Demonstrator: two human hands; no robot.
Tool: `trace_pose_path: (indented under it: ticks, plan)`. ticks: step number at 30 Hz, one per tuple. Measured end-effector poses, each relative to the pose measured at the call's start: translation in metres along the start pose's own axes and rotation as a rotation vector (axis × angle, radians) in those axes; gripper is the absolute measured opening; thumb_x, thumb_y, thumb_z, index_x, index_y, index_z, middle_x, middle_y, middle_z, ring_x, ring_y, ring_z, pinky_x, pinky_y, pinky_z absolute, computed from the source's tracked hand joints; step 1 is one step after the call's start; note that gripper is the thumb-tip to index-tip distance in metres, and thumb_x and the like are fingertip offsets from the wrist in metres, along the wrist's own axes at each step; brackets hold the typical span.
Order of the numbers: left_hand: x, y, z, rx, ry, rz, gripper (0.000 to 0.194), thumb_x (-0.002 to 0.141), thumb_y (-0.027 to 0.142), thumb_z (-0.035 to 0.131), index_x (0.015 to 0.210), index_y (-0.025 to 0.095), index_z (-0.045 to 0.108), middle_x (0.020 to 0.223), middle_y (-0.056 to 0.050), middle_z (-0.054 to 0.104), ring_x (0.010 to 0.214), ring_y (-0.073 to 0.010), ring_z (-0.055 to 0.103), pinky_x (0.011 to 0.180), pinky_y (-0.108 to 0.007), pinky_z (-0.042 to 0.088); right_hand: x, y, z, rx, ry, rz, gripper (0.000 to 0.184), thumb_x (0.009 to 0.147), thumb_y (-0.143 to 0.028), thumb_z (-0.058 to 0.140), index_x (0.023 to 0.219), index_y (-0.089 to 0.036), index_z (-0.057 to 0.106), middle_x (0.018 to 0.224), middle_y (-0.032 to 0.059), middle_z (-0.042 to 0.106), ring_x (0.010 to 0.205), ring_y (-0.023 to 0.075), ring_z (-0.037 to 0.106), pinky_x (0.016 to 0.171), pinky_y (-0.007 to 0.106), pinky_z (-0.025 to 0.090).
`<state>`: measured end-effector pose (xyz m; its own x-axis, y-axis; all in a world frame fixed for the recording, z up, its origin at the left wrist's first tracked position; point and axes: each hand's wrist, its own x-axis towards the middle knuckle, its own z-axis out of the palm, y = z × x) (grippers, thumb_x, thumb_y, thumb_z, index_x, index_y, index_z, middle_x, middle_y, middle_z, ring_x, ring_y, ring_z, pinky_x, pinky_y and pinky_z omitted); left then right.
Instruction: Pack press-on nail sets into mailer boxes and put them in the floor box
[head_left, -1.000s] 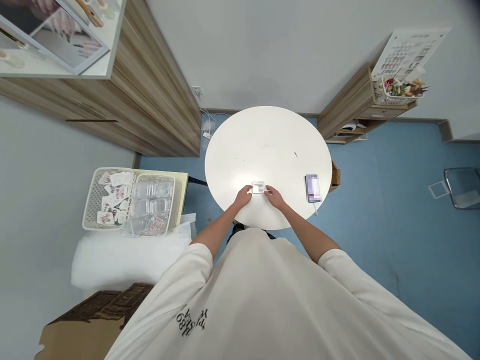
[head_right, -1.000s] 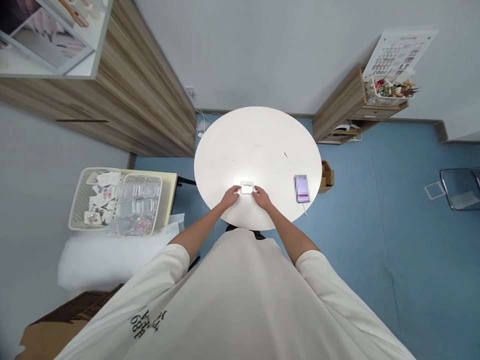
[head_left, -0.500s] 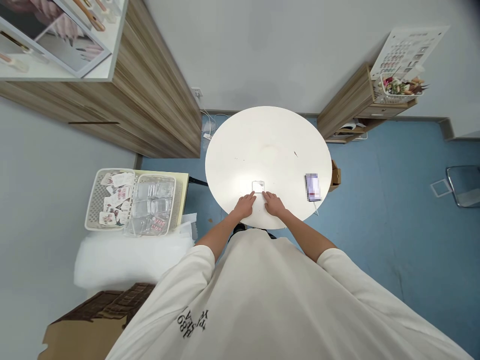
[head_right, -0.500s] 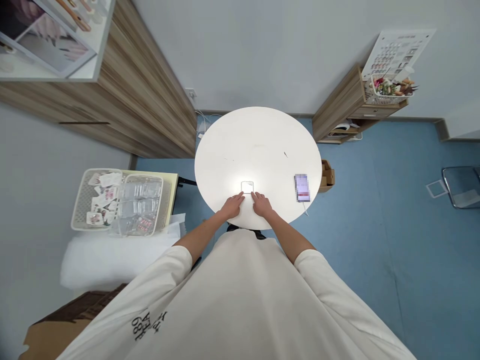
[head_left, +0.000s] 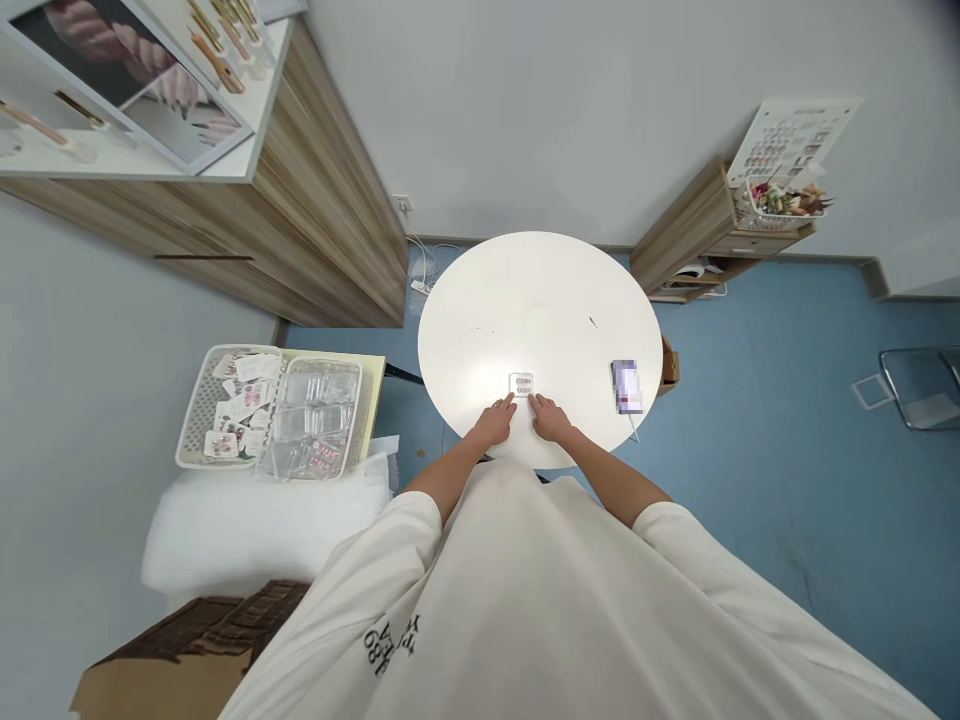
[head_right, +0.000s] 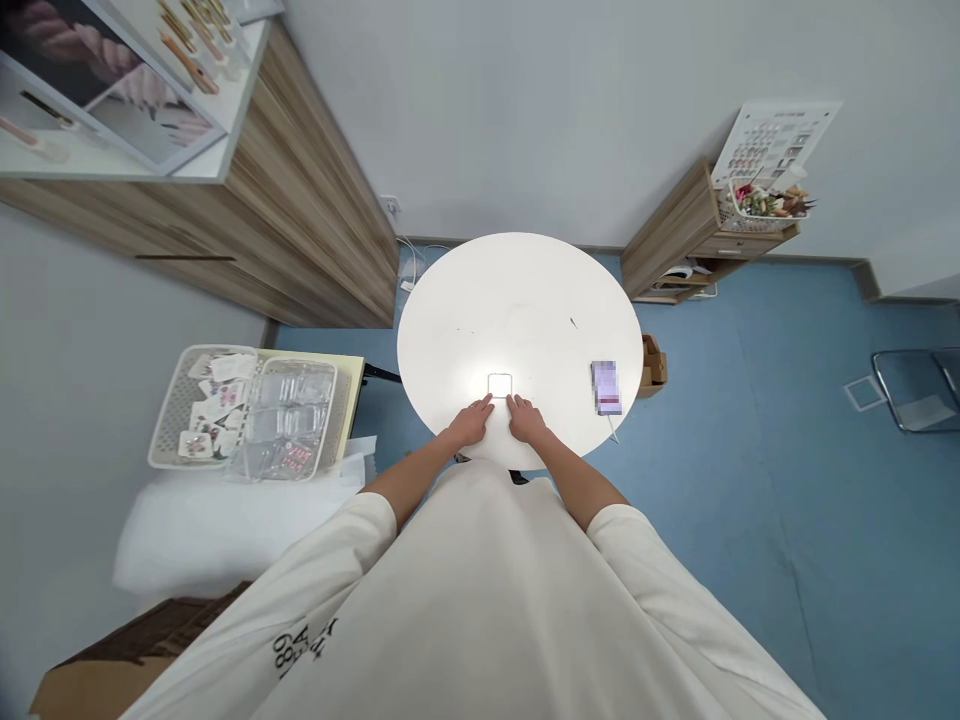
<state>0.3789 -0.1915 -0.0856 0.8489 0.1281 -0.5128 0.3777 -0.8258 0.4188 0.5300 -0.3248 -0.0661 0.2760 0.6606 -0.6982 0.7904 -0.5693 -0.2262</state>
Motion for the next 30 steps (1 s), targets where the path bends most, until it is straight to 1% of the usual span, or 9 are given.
trace_pose_path:
  ticks: [4,8,11,13,18,21,23,26,30]
  plan:
    - [-0.002,-0.002,-0.004,0.004,0.000,0.000,0.066,0.088,0.009,0.047,0.152,0.021,0.034,0.171,-0.011,0.014,0.148,-0.0307,0.037,0.105,-0.043,0.047,0.000,-0.008,-0.004,-0.027,-0.021,0.029,0.075,0.098,-0.025,0.041,0.166,-0.019,0.010,0.169,0.0136,0.019,0.150,0.0316,0.028,0.113,0.042,0.037]
    - [-0.006,-0.012,-0.005,0.042,0.023,0.004,0.058,0.089,0.010,0.048,0.146,0.020,0.041,0.171,-0.012,0.014,0.143,-0.0308,0.043,0.107,-0.046,0.044,0.004,-0.020,-0.007,-0.059,-0.010,0.051,0.075,0.098,-0.026,0.041,0.166,-0.021,0.008,0.168,0.0145,0.021,0.147,0.0321,0.031,0.112,0.043,0.036]
    - [-0.011,-0.025,-0.005,0.074,0.066,-0.013,0.054,0.089,0.010,0.048,0.142,0.020,0.045,0.171,-0.012,0.015,0.142,-0.0313,0.043,0.109,-0.047,0.041,0.011,-0.031,-0.008,-0.075,-0.009,0.038,0.075,0.099,-0.027,0.041,0.166,-0.022,0.010,0.170,0.0139,0.017,0.149,0.0317,0.028,0.114,0.043,0.033]
    - [-0.014,-0.035,-0.006,0.087,0.084,-0.035,0.053,0.090,0.011,0.047,0.142,0.019,0.045,0.171,-0.011,0.016,0.142,-0.0321,0.042,0.109,-0.048,0.040,0.018,-0.040,-0.010,-0.081,-0.019,0.026,0.075,0.099,-0.028,0.042,0.166,-0.023,0.009,0.170,0.0138,0.013,0.151,0.0313,0.024,0.116,0.043,0.030]
    - [-0.025,-0.064,-0.014,0.070,0.090,-0.070,0.056,0.091,0.012,0.046,0.146,0.020,0.042,0.172,-0.010,0.013,0.143,-0.0338,0.040,0.110,-0.049,0.038,0.036,-0.067,-0.012,-0.064,-0.029,0.007,0.078,0.099,-0.027,0.044,0.166,-0.023,0.006,0.172,0.0143,0.006,0.156,0.0312,0.016,0.119,0.044,0.024]
    - [-0.030,-0.078,-0.022,0.042,0.087,-0.069,0.056,0.091,0.013,0.045,0.146,0.020,0.042,0.172,-0.010,0.013,0.142,-0.0334,0.042,0.109,-0.049,0.041,0.043,-0.082,-0.013,-0.038,-0.010,0.007,0.079,0.097,-0.025,0.047,0.166,-0.024,0.008,0.172,0.0147,0.008,0.156,0.0317,0.015,0.120,0.045,0.022]
    - [-0.032,-0.084,-0.026,0.017,0.064,-0.059,0.056,0.091,0.013,0.045,0.147,0.021,0.041,0.172,-0.009,0.014,0.140,-0.0330,0.044,0.106,-0.048,0.044,0.045,-0.089,-0.013,-0.023,-0.006,0.027,0.080,0.097,-0.024,0.048,0.166,-0.023,0.008,0.171,0.0162,0.009,0.156,0.0325,0.015,0.120,0.045,0.024]
    - [-0.033,-0.088,-0.030,-0.014,0.029,-0.044,0.060,0.091,0.015,0.046,0.150,0.023,0.037,0.172,-0.009,0.012,0.138,-0.0332,0.047,0.103,-0.047,0.047,0.045,-0.092,-0.014,0.006,-0.015,0.043,0.081,0.098,-0.025,0.048,0.166,-0.024,0.005,0.171,0.0168,0.007,0.157,0.0335,0.014,0.119,0.047,0.027]
    - [-0.036,-0.091,-0.031,-0.036,0.019,-0.037,0.064,0.093,0.018,0.046,0.154,0.024,0.030,0.173,-0.010,-0.001,0.126,-0.0328,0.058,0.096,-0.045,0.051,0.040,-0.086,-0.014,0.072,-0.022,0.031,0.084,0.098,-0.028,0.049,0.166,-0.027,-0.001,0.172,0.0141,0.006,0.157,0.0320,0.015,0.118,0.046,0.030]
